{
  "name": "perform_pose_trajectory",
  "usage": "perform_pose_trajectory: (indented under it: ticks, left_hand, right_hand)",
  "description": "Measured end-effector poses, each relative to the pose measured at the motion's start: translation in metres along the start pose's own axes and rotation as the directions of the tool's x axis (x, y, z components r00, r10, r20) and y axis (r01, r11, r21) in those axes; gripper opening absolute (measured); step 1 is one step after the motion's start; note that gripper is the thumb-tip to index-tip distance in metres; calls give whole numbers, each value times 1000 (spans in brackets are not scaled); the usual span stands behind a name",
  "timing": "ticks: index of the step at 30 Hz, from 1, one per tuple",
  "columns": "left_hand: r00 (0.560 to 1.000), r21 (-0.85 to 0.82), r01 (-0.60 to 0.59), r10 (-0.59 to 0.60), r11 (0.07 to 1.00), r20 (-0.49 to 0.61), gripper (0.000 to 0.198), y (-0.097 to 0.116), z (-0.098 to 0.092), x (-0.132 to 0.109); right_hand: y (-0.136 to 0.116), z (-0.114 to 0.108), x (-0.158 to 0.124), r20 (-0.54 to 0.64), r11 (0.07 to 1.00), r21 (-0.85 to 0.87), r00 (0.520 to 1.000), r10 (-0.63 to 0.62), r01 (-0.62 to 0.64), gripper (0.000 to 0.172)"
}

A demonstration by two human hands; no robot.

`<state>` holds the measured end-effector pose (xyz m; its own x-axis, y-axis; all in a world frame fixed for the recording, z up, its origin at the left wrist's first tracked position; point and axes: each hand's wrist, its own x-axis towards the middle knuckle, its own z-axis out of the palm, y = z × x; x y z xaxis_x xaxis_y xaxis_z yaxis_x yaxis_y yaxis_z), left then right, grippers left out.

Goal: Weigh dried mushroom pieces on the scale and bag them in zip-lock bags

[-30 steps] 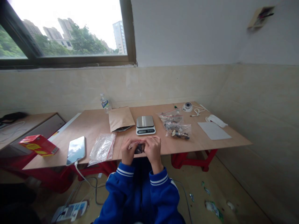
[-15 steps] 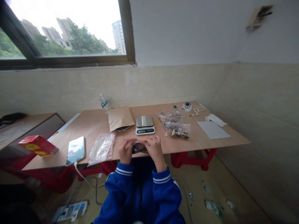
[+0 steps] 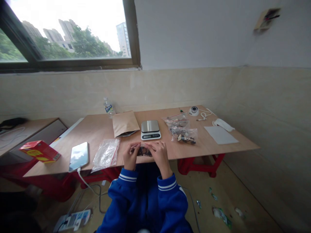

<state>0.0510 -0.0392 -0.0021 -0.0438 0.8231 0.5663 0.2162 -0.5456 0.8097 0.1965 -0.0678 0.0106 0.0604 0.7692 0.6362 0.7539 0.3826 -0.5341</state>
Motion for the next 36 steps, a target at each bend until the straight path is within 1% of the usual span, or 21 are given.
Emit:
perform_pose_trajectory:
  ticks: [3, 4, 5, 8, 9, 14, 17, 20, 22, 25, 27, 29, 32, 36]
  left_hand:
    - [999, -10, 25, -25, 1000, 39, 19, -1, -5, 2]
    - [998, -7, 32, -31, 999, 45, 20, -1, -5, 2]
    - [998, -2, 36, -36, 999, 48, 21, -1, -6, 2]
    - [998, 20, 25, -26, 999, 55, 20, -1, -5, 1]
    - [998, 27, 17, -18, 999, 54, 19, -1, -3, 1]
    - [998, 24, -5, 3, 1000, 64, 19, 1, -1, -1]
    - [993, -48, 19, -13, 999, 116, 20, 0, -3, 0]
    - [983, -89, 67, -50, 994, 174, 22, -2, -6, 1]
    - [985, -77, 57, -44, 995, 165, 21, -4, -8, 2]
    - [991, -44, 17, -11, 999, 135, 21, -5, -11, 3]
    - [992, -31, 20, -16, 999, 123, 22, -4, -13, 4]
    - [995, -17, 35, -33, 999, 92, 21, -1, -16, 6]
    - [997, 0, 44, -44, 999, 70, 21, 4, -21, 9]
    - [997, -16, 46, -45, 999, 70, 21, 11, -27, 14]
  right_hand:
    - [-4, -4, 3, 40, 998, 64, 999, -11, 9, 35]
    - [-6, -5, 3, 35, 997, 70, 999, -19, 17, 36]
    - [-8, -5, 4, 25, 997, 69, 999, -28, 26, 33]
    - [-12, -1, 5, -19, 998, 47, 999, -39, 40, 14]
    - [-13, 1, 5, -31, 999, 38, 999, -35, 36, 13]
    - [-15, 3, 3, -95, 999, 36, 995, -7, 10, 22]
    - [-15, 1, 3, -97, 998, 69, 995, 2, 5, 23]
    - [-15, 1, 3, -85, 998, 54, 996, -7, 12, 22]
    - [-14, 2, 3, -67, 999, 52, 998, -6, 9, 19]
    - [-12, 1, 2, -31, 992, 126, 999, 31, -27, 16]
    - [-9, -2, 2, 2, 981, 186, 999, 51, -50, 19]
    - [-5, -4, 1, 15, 978, 199, 998, 59, -61, 20]
    - [-4, -5, 0, -23, 991, 127, 999, 47, -43, 18]
    - [-17, 0, 1, -60, 999, 37, 998, -4, 6, 23]
